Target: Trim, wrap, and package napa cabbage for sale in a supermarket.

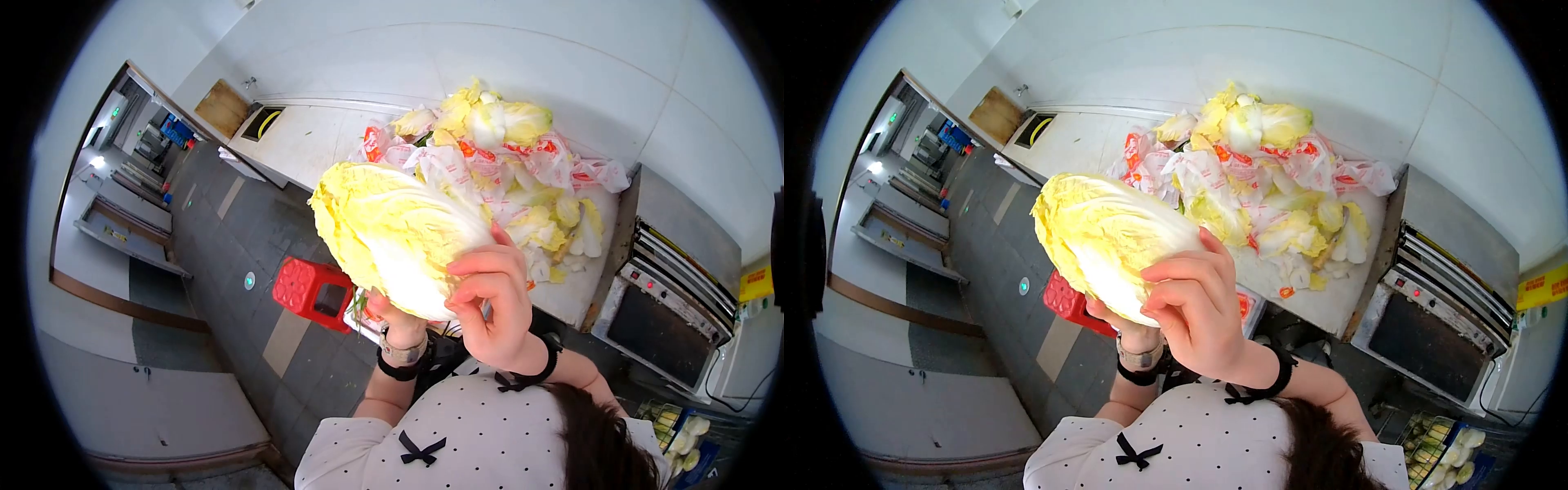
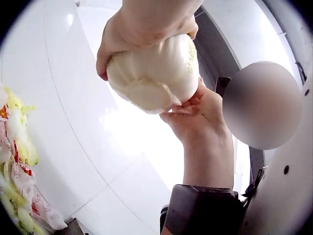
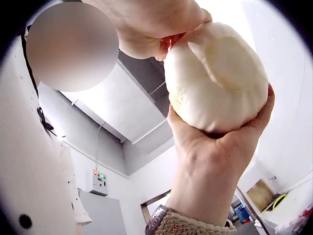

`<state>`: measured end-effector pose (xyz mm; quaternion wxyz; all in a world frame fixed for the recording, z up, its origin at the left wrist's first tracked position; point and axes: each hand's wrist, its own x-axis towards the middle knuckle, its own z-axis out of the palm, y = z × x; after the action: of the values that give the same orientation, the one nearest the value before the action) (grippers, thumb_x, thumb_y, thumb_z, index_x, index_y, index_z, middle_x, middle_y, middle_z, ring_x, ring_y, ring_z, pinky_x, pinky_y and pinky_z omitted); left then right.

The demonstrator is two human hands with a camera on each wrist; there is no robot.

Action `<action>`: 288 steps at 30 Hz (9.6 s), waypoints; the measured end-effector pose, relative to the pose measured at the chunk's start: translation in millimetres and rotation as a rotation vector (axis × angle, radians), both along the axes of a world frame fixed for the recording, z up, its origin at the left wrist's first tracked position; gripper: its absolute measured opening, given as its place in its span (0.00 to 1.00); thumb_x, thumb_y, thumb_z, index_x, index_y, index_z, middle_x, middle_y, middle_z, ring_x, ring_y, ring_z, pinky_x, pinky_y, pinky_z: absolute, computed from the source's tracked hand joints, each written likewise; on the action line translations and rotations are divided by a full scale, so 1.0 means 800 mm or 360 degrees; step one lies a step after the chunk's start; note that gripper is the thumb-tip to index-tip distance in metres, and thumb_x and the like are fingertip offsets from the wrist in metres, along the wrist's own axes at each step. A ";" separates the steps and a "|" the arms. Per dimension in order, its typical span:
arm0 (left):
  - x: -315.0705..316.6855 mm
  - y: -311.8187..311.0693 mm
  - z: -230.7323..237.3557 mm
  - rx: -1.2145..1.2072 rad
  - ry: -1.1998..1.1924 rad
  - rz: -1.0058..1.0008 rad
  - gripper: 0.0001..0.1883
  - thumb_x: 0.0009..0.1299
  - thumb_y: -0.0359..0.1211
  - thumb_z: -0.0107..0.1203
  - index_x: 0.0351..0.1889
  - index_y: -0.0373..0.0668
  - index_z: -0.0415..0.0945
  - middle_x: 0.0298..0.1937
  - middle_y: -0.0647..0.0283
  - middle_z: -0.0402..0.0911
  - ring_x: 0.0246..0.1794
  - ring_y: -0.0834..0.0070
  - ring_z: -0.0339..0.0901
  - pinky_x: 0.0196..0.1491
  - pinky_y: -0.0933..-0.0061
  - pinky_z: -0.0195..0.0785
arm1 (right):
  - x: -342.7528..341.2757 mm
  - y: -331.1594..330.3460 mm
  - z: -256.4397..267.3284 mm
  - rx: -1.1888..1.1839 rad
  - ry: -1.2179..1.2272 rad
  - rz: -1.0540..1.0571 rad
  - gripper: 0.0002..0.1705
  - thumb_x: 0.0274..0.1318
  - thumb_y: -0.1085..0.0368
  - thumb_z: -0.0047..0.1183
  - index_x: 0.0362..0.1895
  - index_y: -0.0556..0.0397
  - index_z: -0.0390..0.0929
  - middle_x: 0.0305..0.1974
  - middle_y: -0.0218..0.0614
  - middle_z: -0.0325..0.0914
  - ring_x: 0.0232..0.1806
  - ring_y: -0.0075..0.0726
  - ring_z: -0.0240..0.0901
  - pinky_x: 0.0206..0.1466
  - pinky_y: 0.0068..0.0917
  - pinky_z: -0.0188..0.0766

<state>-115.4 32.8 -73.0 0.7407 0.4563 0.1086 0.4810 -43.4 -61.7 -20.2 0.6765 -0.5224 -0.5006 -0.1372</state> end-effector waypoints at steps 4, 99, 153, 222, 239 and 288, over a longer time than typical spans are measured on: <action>0.002 0.006 -0.007 0.0008 -0.0018 -0.0083 0.50 0.56 0.72 0.35 0.67 0.46 0.45 0.65 0.59 0.54 0.63 0.62 0.56 0.62 0.60 0.53 | 0.002 0.003 -0.005 0.0130 0.0150 0.0159 0.11 0.43 0.76 0.51 0.28 0.46 0.65 0.36 0.30 0.75 0.39 0.36 0.69 0.63 0.46 0.47; 0.007 0.090 -0.031 -0.0585 0.0003 -0.0142 0.33 0.63 0.48 0.42 0.62 0.38 0.55 0.59 0.54 0.65 0.56 0.61 0.67 0.56 0.60 0.63 | 0.144 0.065 -0.090 -0.0523 0.0161 -0.0131 0.22 0.46 0.68 0.55 0.50 0.50 0.72 0.57 0.45 0.62 0.59 0.47 0.59 0.59 0.37 0.58; 0.049 0.072 -0.038 -0.0658 0.0204 -0.0612 0.39 0.66 0.63 0.27 0.67 0.47 0.47 0.67 0.62 0.54 0.66 0.65 0.53 0.64 0.58 0.48 | 0.075 0.067 -0.170 -0.0231 0.0959 0.0831 0.60 0.46 0.60 0.61 0.67 0.43 0.22 0.66 0.41 0.41 0.67 0.41 0.42 0.62 0.43 0.55; 0.069 0.100 -0.262 -0.1572 0.0631 -0.0511 0.33 0.63 0.58 0.38 0.62 0.52 0.58 0.63 0.62 0.61 0.63 0.61 0.59 0.61 0.49 0.53 | 0.285 -0.033 -0.390 -0.2003 0.1393 -0.1531 0.34 0.34 0.53 0.62 0.45 0.60 0.64 0.39 0.48 0.74 0.41 0.51 0.72 0.45 0.38 0.68; 0.097 0.088 -0.288 -0.1840 0.0890 -0.0537 0.36 0.60 0.62 0.40 0.62 0.55 0.59 0.64 0.61 0.58 0.64 0.59 0.54 0.60 0.44 0.51 | 0.186 -0.062 -0.377 -0.0621 0.1859 -0.1122 0.25 0.55 0.60 0.50 0.54 0.59 0.61 0.37 0.48 0.73 0.36 0.45 0.71 0.40 0.35 0.67; 0.151 0.048 -0.281 -0.1464 0.1119 -0.0242 0.34 0.63 0.62 0.37 0.62 0.54 0.58 0.62 0.63 0.61 0.62 0.62 0.59 0.58 0.50 0.56 | 0.089 -0.025 -0.354 -0.1613 0.1511 -0.0417 0.17 0.59 0.54 0.42 0.32 0.57 0.64 0.20 0.51 0.71 0.23 0.58 0.70 0.24 0.44 0.66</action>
<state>5.2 71.0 -297.4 0.8146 0.2266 0.5126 0.1496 27.5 -81.5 -303.0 0.4732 -0.8324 -0.0866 0.2752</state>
